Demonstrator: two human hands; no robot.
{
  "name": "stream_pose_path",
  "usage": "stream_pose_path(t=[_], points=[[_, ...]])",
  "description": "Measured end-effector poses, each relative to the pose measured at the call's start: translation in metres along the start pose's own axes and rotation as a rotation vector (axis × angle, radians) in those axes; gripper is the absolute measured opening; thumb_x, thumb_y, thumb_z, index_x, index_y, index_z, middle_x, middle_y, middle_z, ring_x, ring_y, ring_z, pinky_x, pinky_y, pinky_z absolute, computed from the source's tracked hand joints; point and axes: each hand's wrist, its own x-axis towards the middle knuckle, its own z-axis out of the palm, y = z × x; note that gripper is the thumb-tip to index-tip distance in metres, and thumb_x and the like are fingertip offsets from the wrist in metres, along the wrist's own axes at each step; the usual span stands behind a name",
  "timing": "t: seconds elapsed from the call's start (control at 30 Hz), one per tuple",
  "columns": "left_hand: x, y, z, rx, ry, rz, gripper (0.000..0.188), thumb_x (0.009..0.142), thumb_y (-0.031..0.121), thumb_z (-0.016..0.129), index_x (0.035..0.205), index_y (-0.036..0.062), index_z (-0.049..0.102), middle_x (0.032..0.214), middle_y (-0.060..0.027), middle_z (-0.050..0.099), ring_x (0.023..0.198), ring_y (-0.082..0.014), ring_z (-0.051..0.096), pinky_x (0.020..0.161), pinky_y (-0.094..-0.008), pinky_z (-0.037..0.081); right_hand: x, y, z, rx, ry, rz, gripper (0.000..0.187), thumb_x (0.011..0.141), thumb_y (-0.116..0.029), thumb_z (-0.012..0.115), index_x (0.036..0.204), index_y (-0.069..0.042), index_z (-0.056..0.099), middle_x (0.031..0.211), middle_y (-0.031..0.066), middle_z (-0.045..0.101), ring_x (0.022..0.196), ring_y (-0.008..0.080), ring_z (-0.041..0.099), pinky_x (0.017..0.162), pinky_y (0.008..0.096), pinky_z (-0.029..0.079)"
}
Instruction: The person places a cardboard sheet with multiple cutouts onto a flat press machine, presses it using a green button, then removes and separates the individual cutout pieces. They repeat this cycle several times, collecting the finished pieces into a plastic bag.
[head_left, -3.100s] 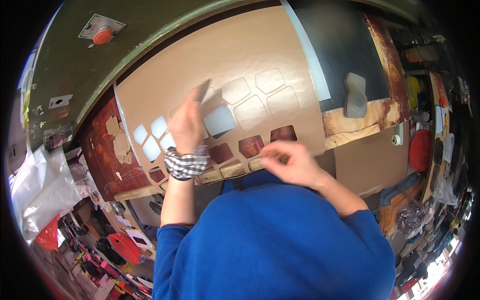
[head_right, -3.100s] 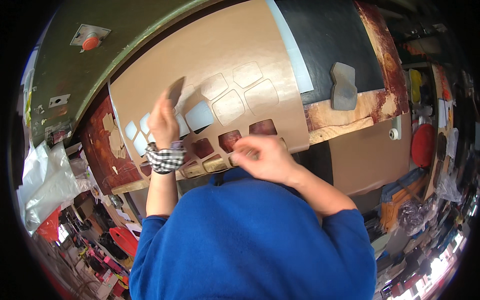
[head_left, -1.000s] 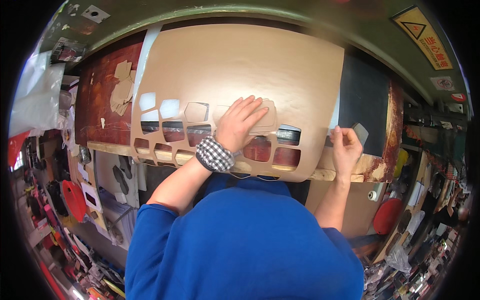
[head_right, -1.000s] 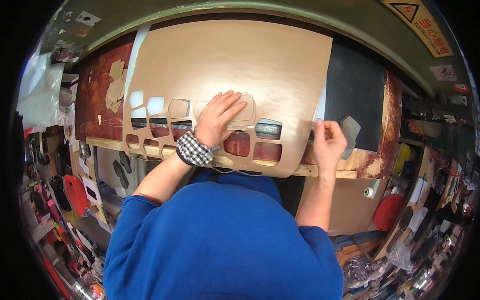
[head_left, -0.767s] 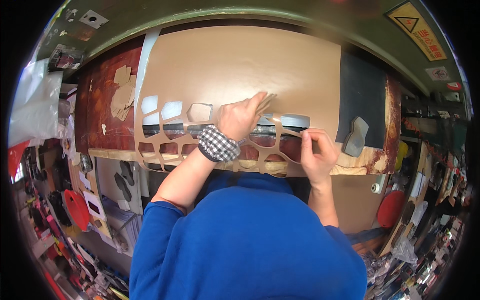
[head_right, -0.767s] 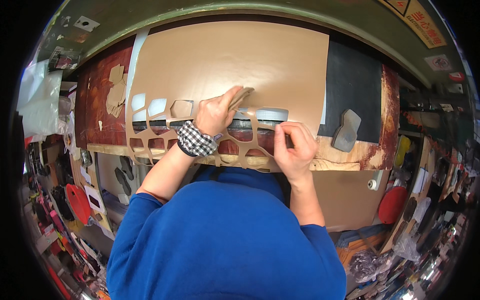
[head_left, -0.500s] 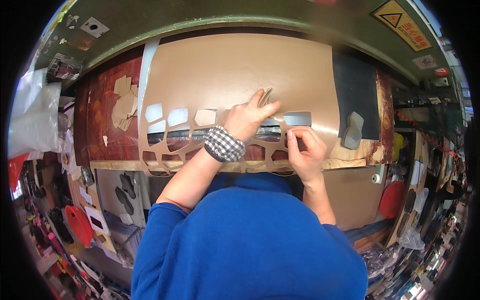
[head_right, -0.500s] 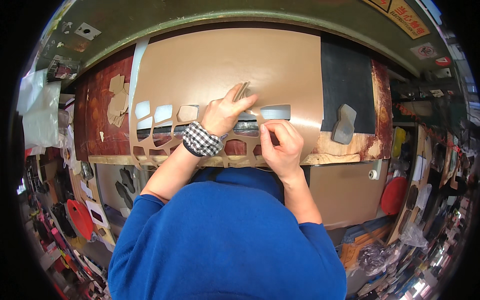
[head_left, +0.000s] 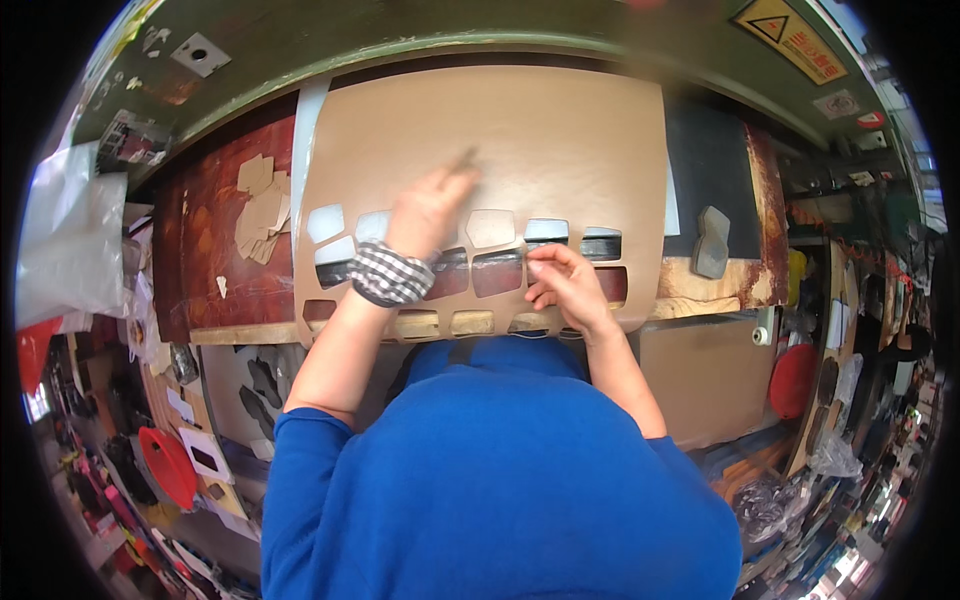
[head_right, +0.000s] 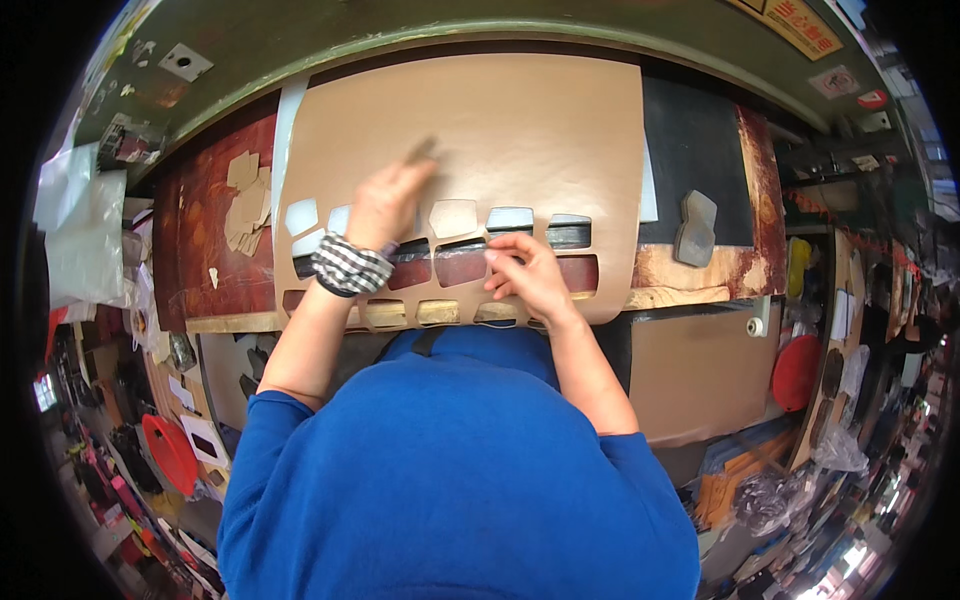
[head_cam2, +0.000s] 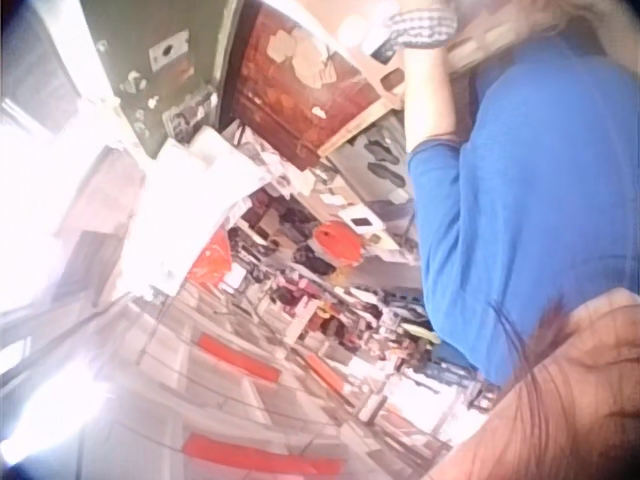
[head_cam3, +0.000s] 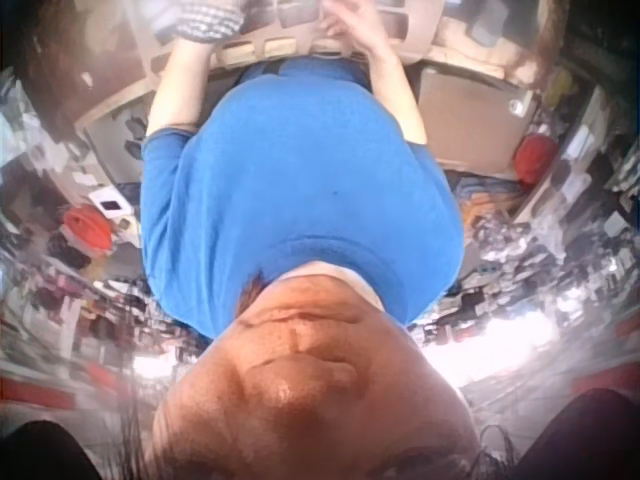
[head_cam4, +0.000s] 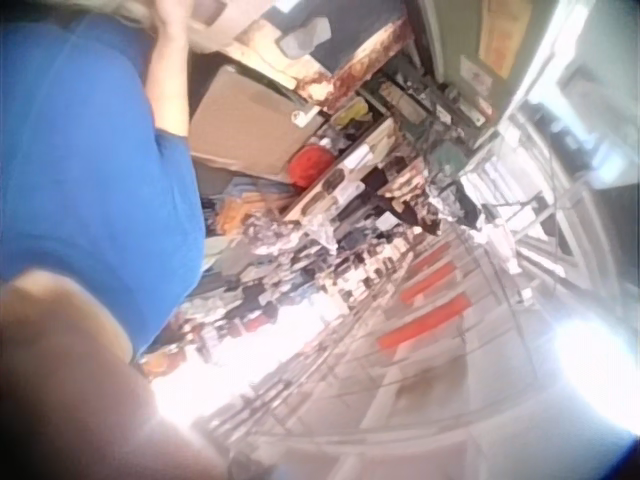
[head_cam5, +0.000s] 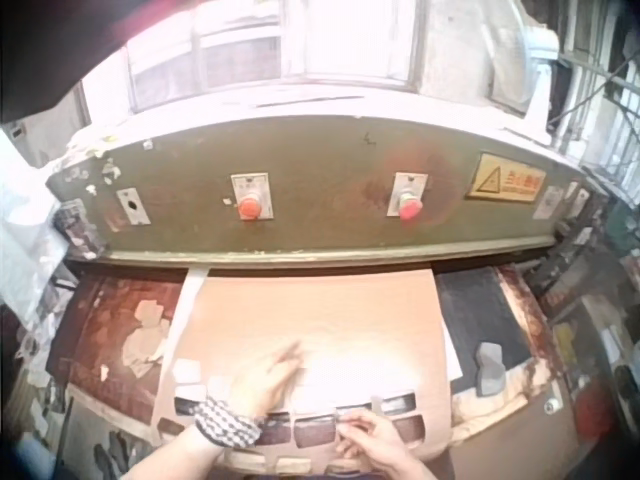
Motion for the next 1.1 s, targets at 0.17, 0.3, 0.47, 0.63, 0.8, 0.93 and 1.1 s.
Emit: stream_pose_path(t=[0.17, 0.3, 0.47, 0.63, 0.8, 0.93, 1.1], points=[[-0.018, 0.034, 0.019, 0.113, -0.156, 0.119, 0.040, 0.078, 0.020, 0.072, 0.116, 0.0114, 0.064, 0.128, -0.0210, 0.054, 0.118, -0.0351, 0.055, 0.096, -0.0407, 0.050, 0.004, 0.009, -0.011, -0.242, 0.074, -0.049, 0.028, 0.090, -0.018, 0.069, 0.108, 0.002, 0.060, 0.089, 0.0090, 0.067, 0.063, 0.0131, 0.065, 0.051, 0.0238, 0.053], [-0.017, 0.039, 0.026, 0.249, -0.215, 0.126, 0.038, 0.082, 0.022, 0.064, 0.118, 0.0118, 0.065, 0.128, -0.0235, 0.052, 0.119, -0.0376, 0.053, 0.099, -0.0422, 0.047, 0.012, 0.028, 0.000, 0.038, 0.000, -0.052, 0.018, 0.094, -0.015, 0.063, 0.103, 0.001, 0.061, 0.096, 0.0109, 0.067, 0.067, 0.0174, 0.067, 0.053, 0.0263, 0.053], [-0.019, 0.042, 0.029, 0.402, -0.313, 0.183, 0.035, 0.087, 0.022, 0.054, 0.119, 0.0131, 0.065, 0.130, -0.0270, 0.049, 0.120, -0.0415, 0.051, 0.099, -0.0453, 0.047, 0.025, 0.040, 0.010, 0.557, -0.046, -0.062, 0.018, 0.097, -0.014, 0.056, 0.105, 0.001, 0.061, 0.107, 0.0142, 0.064, 0.074, 0.0272, 0.068, 0.062, 0.0332, 0.056], [0.002, 0.014, 0.008, -0.077, -0.369, -0.039, 0.035, 0.084, 0.011, 0.060, 0.118, 0.0124, 0.064, 0.118, -0.0188, 0.063, 0.095, -0.0335, 0.067, 0.080, -0.0409, 0.056, 0.018, 0.038, 0.009, 0.387, -0.022, -0.108, 0.020, 0.098, -0.014, 0.053, 0.108, 0.002, 0.061, 0.096, 0.0143, 0.066, 0.070, 0.0256, 0.069, 0.061, 0.0332, 0.058], [-0.017, -0.030, -0.032, -0.015, -0.143, -0.133, 0.033, 0.079, 0.011, 0.066, 0.113, 0.0138, 0.066, 0.112, -0.0163, 0.065, 0.097, -0.0330, 0.066, 0.083, -0.0417, 0.055, 0.006, 0.035, 0.012, 0.285, 0.054, -0.134, 0.020, 0.099, -0.011, 0.053, 0.111, 0.003, 0.060, 0.092, 0.0125, 0.065, 0.069, 0.0235, 0.070, 0.059, 0.0315, 0.059], [-0.053, -0.020, -0.034, 0.104, -0.283, 0.160, 0.032, 0.079, 0.015, 0.070, 0.110, 0.0128, 0.067, 0.139, -0.0228, 0.047, 0.123, -0.0403, 0.051, 0.098, -0.0437, 0.049, -0.002, 0.029, 0.023, 0.153, 0.096, -0.105, 0.025, 0.098, -0.010, 0.056, 0.117, 0.005, 0.056, 0.094, 0.0135, 0.066, 0.069, 0.0229, 0.070, 0.058, 0.0301, 0.059], [-0.052, -0.022, -0.032, 0.181, -0.323, 0.191, 0.034, 0.080, 0.011, 0.067, 0.114, 0.0133, 0.066, 0.136, -0.0228, 0.051, 0.122, -0.0404, 0.052, 0.097, -0.0411, 0.050, -0.023, 0.008, -0.004, -0.185, 0.013, -0.132, 0.026, 0.093, -0.012, 0.064, 0.113, 0.005, 0.060, 0.091, 0.0149, 0.070, 0.068, 0.0188, 0.070, 0.056, 0.0267, 0.057]])
